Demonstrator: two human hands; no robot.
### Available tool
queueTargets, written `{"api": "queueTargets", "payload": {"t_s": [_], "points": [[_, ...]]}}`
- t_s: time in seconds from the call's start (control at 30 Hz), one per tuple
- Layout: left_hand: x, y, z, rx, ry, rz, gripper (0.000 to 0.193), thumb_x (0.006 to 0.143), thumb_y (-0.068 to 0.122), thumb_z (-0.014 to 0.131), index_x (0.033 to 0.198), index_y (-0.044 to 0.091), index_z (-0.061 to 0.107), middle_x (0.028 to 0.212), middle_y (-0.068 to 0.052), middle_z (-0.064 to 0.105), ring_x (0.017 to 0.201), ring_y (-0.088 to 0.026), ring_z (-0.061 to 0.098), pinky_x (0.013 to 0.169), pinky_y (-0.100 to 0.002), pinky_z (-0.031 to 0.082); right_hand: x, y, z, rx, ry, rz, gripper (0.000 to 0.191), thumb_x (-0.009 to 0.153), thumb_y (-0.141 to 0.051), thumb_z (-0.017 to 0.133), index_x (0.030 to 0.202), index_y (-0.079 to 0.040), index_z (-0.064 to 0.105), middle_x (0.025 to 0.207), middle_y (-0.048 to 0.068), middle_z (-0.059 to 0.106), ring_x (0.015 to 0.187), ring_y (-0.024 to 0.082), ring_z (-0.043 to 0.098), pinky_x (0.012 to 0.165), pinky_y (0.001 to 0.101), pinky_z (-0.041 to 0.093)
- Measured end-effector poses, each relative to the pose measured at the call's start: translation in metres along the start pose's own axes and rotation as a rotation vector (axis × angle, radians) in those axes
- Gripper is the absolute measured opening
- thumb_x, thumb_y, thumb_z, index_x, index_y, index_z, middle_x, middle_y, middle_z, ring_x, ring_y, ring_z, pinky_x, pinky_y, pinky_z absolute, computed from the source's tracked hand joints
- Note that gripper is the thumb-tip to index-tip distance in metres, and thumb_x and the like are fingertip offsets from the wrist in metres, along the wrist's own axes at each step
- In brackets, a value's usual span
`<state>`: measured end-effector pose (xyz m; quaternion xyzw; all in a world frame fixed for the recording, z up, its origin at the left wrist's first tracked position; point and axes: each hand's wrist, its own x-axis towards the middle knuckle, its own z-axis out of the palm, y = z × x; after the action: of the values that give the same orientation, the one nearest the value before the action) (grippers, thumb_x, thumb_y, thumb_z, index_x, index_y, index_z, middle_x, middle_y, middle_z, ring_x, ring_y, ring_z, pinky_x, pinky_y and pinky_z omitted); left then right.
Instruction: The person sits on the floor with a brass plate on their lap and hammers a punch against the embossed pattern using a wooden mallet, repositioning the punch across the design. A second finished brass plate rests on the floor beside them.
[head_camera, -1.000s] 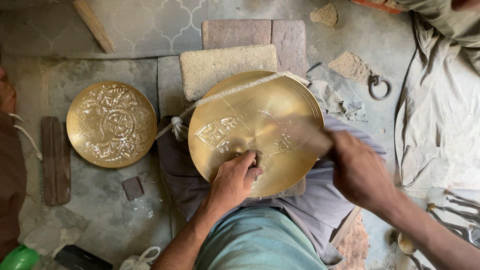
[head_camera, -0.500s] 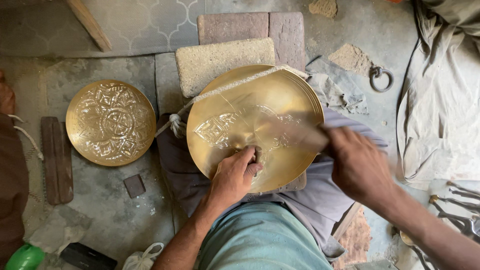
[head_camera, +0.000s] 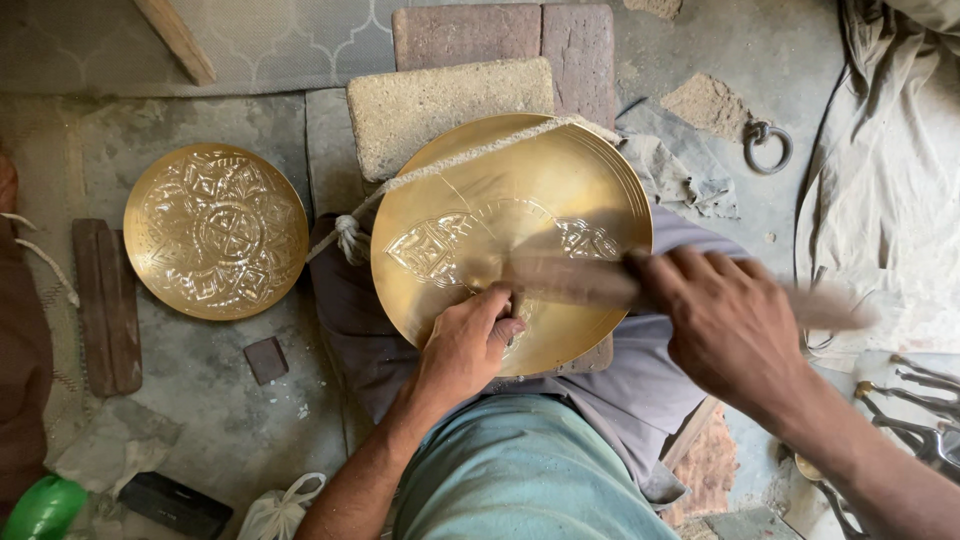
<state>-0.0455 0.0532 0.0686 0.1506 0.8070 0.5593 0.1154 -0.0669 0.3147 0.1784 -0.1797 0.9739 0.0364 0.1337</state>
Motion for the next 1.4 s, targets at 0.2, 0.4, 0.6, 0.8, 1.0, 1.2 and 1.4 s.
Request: {"api": "queueTargets", "payload": {"t_s": [0.2, 0.4, 0.6, 0.8, 1.0, 1.2, 1.4], "points": [[0.001, 0.002, -0.002, -0.013, -0.027, -0.023, 0.024, 0.094, 0.012, 0.070, 0.112, 0.005, 0.056, 0.091, -0.014, 0.069, 0.083, -0.037, 0.069, 0.068, -0.048, 0.051, -0.002, -0.002, 0.000, 0.265, -0.083, 0.210, 0.050, 0.090, 0.000, 0.052, 0.140, -0.002, 0.051, 0.105, 0.017, 0.066, 0.077, 0.029, 0.068, 0.058, 0.0434, 0.056], [0.000, 0.000, -0.002, 0.006, -0.011, 0.001, 0.024, 0.094, 0.013, 0.071, 0.111, 0.004, 0.055, 0.091, -0.015, 0.067, 0.084, -0.039, 0.068, 0.069, -0.050, 0.050, -0.003, -0.002, -0.001, 0.487, 0.087, 0.210, 0.052, 0.090, -0.002, 0.054, 0.141, -0.001, 0.051, 0.106, 0.019, 0.067, 0.086, 0.034, 0.067, 0.073, 0.0459, 0.054], [0.000, -0.001, -0.004, 0.001, -0.017, 0.018, 0.025, 0.094, 0.013, 0.069, 0.113, 0.004, 0.054, 0.093, -0.016, 0.067, 0.085, -0.041, 0.067, 0.069, -0.051, 0.050, -0.004, -0.002, 0.006, 0.457, -0.048, 0.340, 0.053, 0.090, -0.004, 0.058, 0.142, -0.006, 0.051, 0.109, 0.014, 0.069, 0.086, 0.028, 0.069, 0.073, 0.0418, 0.056], [0.000, -0.003, -0.002, 0.009, -0.034, -0.021, 0.024, 0.094, 0.014, 0.070, 0.109, 0.004, 0.054, 0.093, -0.016, 0.067, 0.086, -0.042, 0.066, 0.069, -0.051, 0.049, -0.007, 0.001, 0.011, 0.392, -0.079, 0.334, 0.053, 0.086, -0.006, 0.060, 0.138, -0.003, 0.052, 0.109, 0.014, 0.069, 0.076, 0.025, 0.069, 0.061, 0.0391, 0.058], [0.000, -0.001, -0.005, -0.016, -0.046, -0.026, 0.024, 0.096, 0.015, 0.069, 0.113, 0.005, 0.056, 0.095, -0.015, 0.068, 0.087, -0.041, 0.067, 0.070, -0.050, 0.050, -0.005, 0.002, 0.009, 0.311, -0.232, 0.354, 0.051, 0.090, -0.011, 0.062, 0.141, -0.008, 0.053, 0.104, 0.008, 0.069, 0.073, 0.022, 0.070, 0.063, 0.0382, 0.059], [0.001, -0.001, -0.006, -0.002, -0.041, -0.011, 0.023, 0.095, 0.015, 0.069, 0.114, 0.006, 0.057, 0.096, -0.015, 0.068, 0.088, -0.040, 0.068, 0.071, -0.050, 0.051, -0.004, -0.002, 0.007, 0.204, -0.150, 0.255, 0.038, 0.096, -0.016, 0.061, 0.132, -0.008, 0.056, 0.097, 0.009, 0.067, 0.078, 0.024, 0.067, 0.061, 0.0423, 0.054], [-0.001, -0.004, -0.005, 0.031, -0.035, -0.030, 0.020, 0.095, 0.016, 0.071, 0.106, 0.007, 0.056, 0.094, -0.014, 0.068, 0.087, -0.039, 0.068, 0.073, -0.049, 0.052, -0.007, -0.005, 0.004, -0.005, -0.273, 0.183, 0.038, 0.093, -0.008, 0.058, 0.130, -0.017, 0.058, 0.095, 0.004, 0.067, 0.076, 0.022, 0.068, 0.063, 0.0385, 0.055]]}}
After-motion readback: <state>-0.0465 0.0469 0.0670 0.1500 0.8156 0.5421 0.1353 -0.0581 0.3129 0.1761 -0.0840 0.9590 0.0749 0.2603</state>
